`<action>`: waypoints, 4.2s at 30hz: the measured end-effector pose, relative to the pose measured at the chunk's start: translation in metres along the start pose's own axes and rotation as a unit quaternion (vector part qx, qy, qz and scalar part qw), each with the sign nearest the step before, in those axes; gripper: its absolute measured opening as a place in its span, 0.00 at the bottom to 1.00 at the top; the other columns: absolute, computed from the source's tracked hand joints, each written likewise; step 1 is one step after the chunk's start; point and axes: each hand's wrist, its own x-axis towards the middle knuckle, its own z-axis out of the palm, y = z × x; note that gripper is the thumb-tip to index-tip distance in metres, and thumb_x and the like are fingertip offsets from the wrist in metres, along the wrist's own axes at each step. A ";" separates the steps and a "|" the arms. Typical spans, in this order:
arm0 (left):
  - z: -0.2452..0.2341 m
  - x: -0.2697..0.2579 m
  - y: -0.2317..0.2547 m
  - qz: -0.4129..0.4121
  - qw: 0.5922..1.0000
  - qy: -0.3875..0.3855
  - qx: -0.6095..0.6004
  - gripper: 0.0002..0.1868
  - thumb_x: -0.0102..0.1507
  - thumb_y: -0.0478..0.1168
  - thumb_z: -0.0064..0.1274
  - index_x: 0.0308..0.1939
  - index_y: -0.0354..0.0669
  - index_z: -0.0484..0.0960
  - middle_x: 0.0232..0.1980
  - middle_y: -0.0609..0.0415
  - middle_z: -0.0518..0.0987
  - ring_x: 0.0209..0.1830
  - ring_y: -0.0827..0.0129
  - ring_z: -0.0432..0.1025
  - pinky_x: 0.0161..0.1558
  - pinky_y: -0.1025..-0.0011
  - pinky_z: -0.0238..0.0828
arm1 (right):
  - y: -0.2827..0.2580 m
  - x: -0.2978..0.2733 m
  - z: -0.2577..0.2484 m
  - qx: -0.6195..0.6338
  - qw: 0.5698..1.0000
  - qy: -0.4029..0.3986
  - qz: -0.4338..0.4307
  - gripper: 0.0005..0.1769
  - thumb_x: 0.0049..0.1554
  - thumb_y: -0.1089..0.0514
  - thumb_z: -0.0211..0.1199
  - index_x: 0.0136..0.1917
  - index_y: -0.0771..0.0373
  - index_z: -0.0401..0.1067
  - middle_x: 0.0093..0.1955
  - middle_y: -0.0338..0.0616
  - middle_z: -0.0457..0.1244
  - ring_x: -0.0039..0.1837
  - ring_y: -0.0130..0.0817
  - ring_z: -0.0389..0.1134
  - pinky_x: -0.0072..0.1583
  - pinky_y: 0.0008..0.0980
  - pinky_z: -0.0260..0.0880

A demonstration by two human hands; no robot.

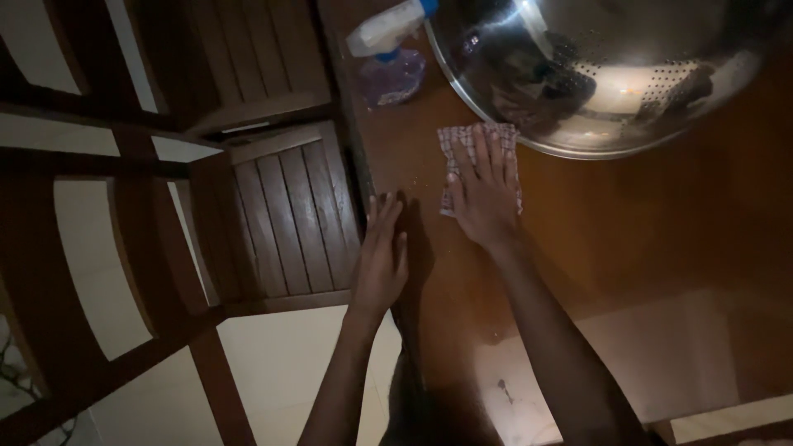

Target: Wiping a wooden dining table with a cloth.

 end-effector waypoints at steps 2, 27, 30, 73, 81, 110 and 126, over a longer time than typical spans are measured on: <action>0.001 0.000 -0.007 -0.002 1.000 0.000 0.002 0.28 0.70 0.27 0.47 0.75 0.34 0.62 0.81 0.39 0.60 0.85 0.45 0.47 0.80 0.53 0.49 | -0.004 0.005 0.004 -0.002 1.000 -0.002 -0.005 0.32 0.72 0.45 0.41 0.86 0.54 0.48 0.89 0.51 0.34 0.88 0.53 0.31 0.81 0.60 0.31; -0.006 0.008 -0.026 -0.033 0.999 -0.024 -0.030 0.27 0.70 0.27 0.44 0.75 0.32 0.62 0.81 0.37 0.58 0.85 0.43 0.43 0.80 0.50 0.43 | -0.032 -0.009 0.019 -0.002 0.998 -0.007 -0.064 0.30 0.71 0.45 0.45 0.83 0.55 0.54 0.89 0.50 0.37 0.88 0.51 0.34 0.81 0.60 0.33; -0.007 0.010 -0.026 -0.021 0.999 -0.015 -0.029 0.28 0.71 0.27 0.44 0.76 0.32 0.62 0.82 0.36 0.58 0.85 0.42 0.44 0.80 0.49 0.43 | -0.033 -0.022 0.016 -0.007 0.998 -0.041 -0.050 0.32 0.70 0.44 0.46 0.82 0.56 0.54 0.88 0.51 0.37 0.87 0.53 0.34 0.80 0.61 0.33; -0.012 -0.078 -0.008 -0.055 0.998 -0.029 0.024 0.26 0.71 0.27 0.44 0.74 0.33 0.64 0.82 0.35 0.57 0.84 0.44 0.45 0.77 0.53 0.53 | -0.034 -0.076 0.020 0.011 0.999 0.006 -0.044 0.32 0.73 0.43 0.44 0.86 0.54 0.51 0.90 0.49 0.36 0.89 0.52 0.32 0.83 0.60 0.30; 0.006 -0.111 -0.002 -0.025 0.999 0.014 0.018 0.28 0.70 0.28 0.46 0.75 0.33 0.63 0.80 0.35 0.60 0.84 0.42 0.47 0.78 0.52 0.52 | -0.035 -0.148 0.029 -0.001 0.999 -0.023 -0.042 0.33 0.70 0.42 0.45 0.83 0.54 0.53 0.89 0.50 0.36 0.88 0.51 0.34 0.81 0.58 0.30; 0.015 -0.208 0.044 -0.065 0.995 0.067 0.045 0.26 0.70 0.30 0.47 0.74 0.38 0.66 0.80 0.39 0.63 0.83 0.45 0.50 0.75 0.54 0.57 | -0.032 -0.173 0.036 -0.008 0.998 -0.020 -0.056 0.34 0.70 0.41 0.43 0.86 0.50 0.48 0.89 0.47 0.33 0.88 0.51 0.31 0.81 0.57 0.28; 0.018 -0.243 0.043 -0.036 0.996 0.068 0.038 0.27 0.71 0.31 0.48 0.75 0.40 0.65 0.80 0.42 0.63 0.85 0.45 0.49 0.76 0.54 0.58 | -0.033 -0.213 0.029 -0.026 0.998 -0.026 -0.043 0.35 0.70 0.39 0.41 0.85 0.52 0.50 0.89 0.50 0.34 0.88 0.52 0.31 0.81 0.59 0.30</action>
